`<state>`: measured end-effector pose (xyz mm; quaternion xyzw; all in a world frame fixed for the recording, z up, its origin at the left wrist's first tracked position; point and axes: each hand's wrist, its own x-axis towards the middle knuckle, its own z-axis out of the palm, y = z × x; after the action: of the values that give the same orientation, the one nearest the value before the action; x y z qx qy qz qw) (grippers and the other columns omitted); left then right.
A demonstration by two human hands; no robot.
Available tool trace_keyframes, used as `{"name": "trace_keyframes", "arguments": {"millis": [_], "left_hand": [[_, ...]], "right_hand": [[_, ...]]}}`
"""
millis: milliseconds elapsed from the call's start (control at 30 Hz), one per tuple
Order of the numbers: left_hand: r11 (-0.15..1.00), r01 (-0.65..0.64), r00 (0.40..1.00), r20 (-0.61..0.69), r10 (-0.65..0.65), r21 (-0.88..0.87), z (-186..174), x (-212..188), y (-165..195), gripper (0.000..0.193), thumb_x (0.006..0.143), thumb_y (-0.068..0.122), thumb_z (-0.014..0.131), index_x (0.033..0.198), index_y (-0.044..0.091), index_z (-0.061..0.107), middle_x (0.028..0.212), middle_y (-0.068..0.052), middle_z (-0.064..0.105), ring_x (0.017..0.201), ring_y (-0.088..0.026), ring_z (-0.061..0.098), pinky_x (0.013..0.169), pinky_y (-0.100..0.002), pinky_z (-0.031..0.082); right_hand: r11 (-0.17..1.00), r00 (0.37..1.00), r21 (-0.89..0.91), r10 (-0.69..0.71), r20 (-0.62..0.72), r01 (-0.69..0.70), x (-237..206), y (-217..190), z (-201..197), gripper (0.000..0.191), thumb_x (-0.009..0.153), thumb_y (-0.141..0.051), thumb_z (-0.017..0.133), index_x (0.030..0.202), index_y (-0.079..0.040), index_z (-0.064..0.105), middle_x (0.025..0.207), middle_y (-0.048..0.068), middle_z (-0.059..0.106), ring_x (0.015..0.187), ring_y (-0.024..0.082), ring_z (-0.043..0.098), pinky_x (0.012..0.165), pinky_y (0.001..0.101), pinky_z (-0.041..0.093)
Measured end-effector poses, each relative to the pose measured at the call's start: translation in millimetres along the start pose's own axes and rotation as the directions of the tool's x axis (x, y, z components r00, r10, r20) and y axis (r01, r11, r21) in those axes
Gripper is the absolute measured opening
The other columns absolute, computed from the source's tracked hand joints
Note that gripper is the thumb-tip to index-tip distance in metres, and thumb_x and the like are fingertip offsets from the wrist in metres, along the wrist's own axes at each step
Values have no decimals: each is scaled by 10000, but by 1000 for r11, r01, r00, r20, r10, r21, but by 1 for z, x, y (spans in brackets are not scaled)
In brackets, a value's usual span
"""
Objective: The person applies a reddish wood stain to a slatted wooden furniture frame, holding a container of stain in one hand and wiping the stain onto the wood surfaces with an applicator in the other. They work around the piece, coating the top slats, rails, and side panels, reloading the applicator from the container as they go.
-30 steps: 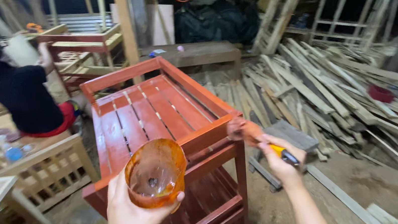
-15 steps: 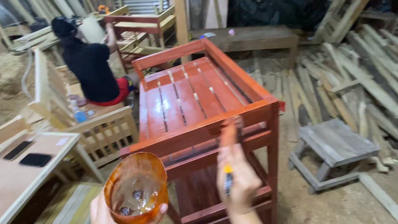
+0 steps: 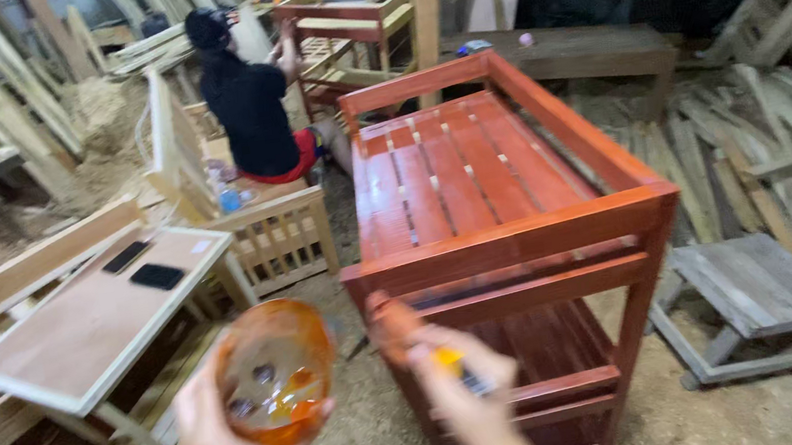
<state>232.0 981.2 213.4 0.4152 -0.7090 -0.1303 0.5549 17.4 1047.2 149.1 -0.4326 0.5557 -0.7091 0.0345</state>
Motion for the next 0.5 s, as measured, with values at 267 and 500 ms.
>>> {"name": "trace_keyframes", "arguments": {"millis": [267, 500], "left_hand": [[995, -72, 991, 106, 79, -71, 2, 22, -28, 980, 465, 216, 969, 1369, 144, 597, 1318, -174, 535, 1184, -330, 607, 989, -421, 526], [985, -157, 978, 126, 165, -68, 3, 17, -33, 995, 453, 237, 1000, 1362, 148, 607, 1325, -179, 531, 1196, -362, 588, 991, -453, 509]], "right_hand": [[992, 993, 48, -115, 33, 113, 41, -81, -41, 295, 856, -28, 784, 1145, -8, 726, 1086, 87, 755, 971, 131, 716, 908, 257, 563], [942, 804, 138, -332, 494, 305, 36, -103, 0, 240, 830, 28, 763, 1069, 20, 743, 1052, 151, 806, 1021, 248, 818, 885, 336, 671]]}}
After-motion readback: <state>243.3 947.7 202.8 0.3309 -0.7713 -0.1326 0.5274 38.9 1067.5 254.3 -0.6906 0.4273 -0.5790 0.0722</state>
